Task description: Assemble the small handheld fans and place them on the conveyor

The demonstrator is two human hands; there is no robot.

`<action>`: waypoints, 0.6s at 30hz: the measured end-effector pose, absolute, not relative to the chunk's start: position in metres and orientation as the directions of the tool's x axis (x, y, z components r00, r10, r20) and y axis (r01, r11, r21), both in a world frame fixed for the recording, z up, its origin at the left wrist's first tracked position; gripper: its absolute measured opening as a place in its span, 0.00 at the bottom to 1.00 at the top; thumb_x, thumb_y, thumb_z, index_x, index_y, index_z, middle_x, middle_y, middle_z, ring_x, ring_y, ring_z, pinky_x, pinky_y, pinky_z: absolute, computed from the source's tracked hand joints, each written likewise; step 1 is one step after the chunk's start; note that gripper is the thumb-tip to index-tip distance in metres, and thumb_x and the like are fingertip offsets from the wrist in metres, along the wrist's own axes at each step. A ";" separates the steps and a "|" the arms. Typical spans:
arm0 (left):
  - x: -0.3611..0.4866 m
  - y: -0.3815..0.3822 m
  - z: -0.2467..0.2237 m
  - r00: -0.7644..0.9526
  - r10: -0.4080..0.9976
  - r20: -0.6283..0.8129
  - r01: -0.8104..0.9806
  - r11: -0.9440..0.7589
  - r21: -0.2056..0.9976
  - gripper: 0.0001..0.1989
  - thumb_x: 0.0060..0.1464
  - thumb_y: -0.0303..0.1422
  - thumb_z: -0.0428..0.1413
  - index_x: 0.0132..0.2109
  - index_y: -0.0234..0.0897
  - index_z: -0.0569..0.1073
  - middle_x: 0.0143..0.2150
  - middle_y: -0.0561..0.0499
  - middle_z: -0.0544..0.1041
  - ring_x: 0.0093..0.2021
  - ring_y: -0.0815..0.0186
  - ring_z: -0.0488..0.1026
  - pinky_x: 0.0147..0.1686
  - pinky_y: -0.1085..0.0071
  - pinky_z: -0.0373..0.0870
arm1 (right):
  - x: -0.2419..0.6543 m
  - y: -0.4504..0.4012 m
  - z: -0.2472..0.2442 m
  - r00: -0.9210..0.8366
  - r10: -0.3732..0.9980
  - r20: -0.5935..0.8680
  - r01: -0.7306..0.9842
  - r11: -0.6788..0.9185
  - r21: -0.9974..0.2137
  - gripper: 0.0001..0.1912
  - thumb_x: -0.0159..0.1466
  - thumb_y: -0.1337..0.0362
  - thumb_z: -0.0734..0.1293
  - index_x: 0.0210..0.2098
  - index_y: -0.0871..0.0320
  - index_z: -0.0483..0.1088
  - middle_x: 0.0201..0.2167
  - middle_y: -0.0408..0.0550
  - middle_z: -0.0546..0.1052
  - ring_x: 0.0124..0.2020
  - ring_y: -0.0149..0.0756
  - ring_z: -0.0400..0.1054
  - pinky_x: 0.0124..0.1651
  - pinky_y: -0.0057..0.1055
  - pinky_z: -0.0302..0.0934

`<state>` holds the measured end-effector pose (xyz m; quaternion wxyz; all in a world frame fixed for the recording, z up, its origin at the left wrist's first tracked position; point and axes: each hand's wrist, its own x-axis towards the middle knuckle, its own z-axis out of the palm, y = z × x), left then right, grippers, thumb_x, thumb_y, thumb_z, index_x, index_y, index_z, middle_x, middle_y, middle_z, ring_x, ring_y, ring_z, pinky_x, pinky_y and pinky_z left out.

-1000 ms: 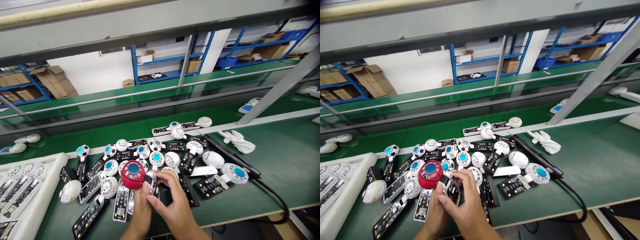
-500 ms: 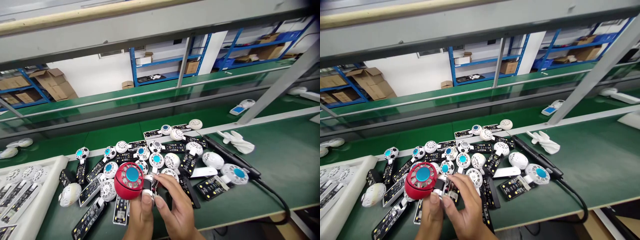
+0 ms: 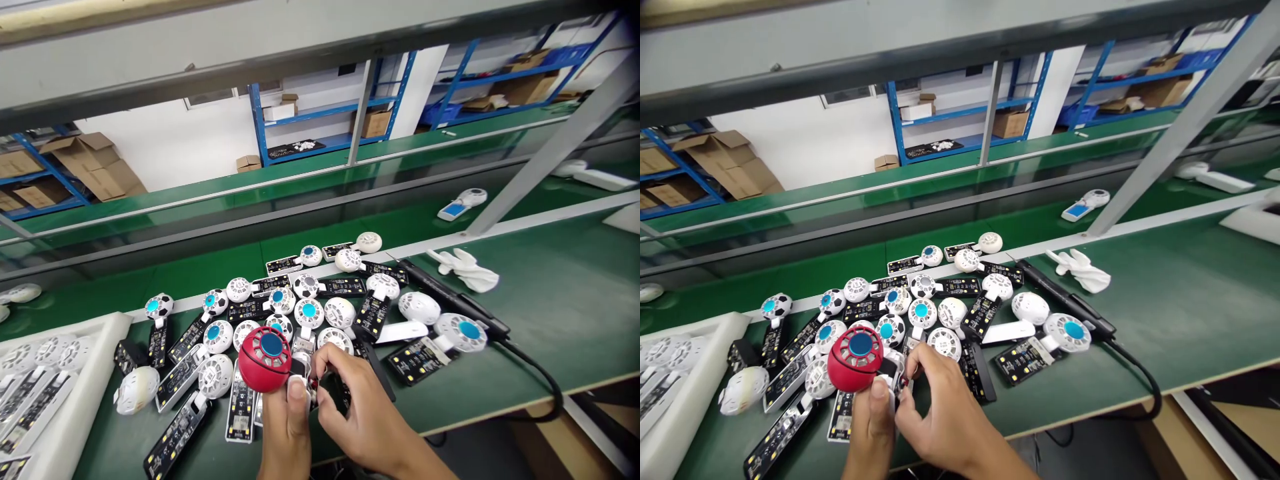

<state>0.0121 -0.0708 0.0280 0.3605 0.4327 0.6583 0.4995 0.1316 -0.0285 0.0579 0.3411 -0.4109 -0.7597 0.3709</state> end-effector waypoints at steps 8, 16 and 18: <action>0.027 -0.099 0.011 -0.424 0.854 -0.301 0.143 0.391 0.909 0.36 0.42 0.64 0.42 0.32 0.33 0.72 0.31 0.43 0.74 0.39 0.54 0.70 0.44 0.63 0.65 | 0.143 -0.058 0.037 -0.429 0.903 -0.001 0.442 0.209 -0.872 0.03 0.56 0.64 0.57 0.27 0.56 0.58 0.25 0.44 0.67 0.28 0.36 0.63 0.33 0.32 0.57; 0.028 -0.106 0.005 -0.332 0.796 -0.506 -0.003 0.536 0.844 0.36 0.43 0.62 0.43 0.38 0.35 0.74 0.40 0.43 0.77 0.44 0.57 0.72 0.45 0.72 0.67 | 0.146 -0.079 0.022 -0.342 0.940 0.010 0.456 0.175 -0.872 0.10 0.63 0.58 0.52 0.29 0.55 0.55 0.25 0.43 0.64 0.26 0.34 0.62 0.30 0.30 0.58; 0.028 -0.106 0.008 -0.317 0.799 -0.511 -0.015 0.534 0.845 0.36 0.43 0.63 0.42 0.38 0.34 0.73 0.38 0.43 0.77 0.43 0.57 0.72 0.44 0.71 0.67 | 0.148 -0.081 0.020 -0.339 0.940 0.047 0.438 0.202 -0.876 0.07 0.63 0.61 0.52 0.29 0.55 0.54 0.24 0.42 0.63 0.24 0.33 0.61 0.29 0.30 0.58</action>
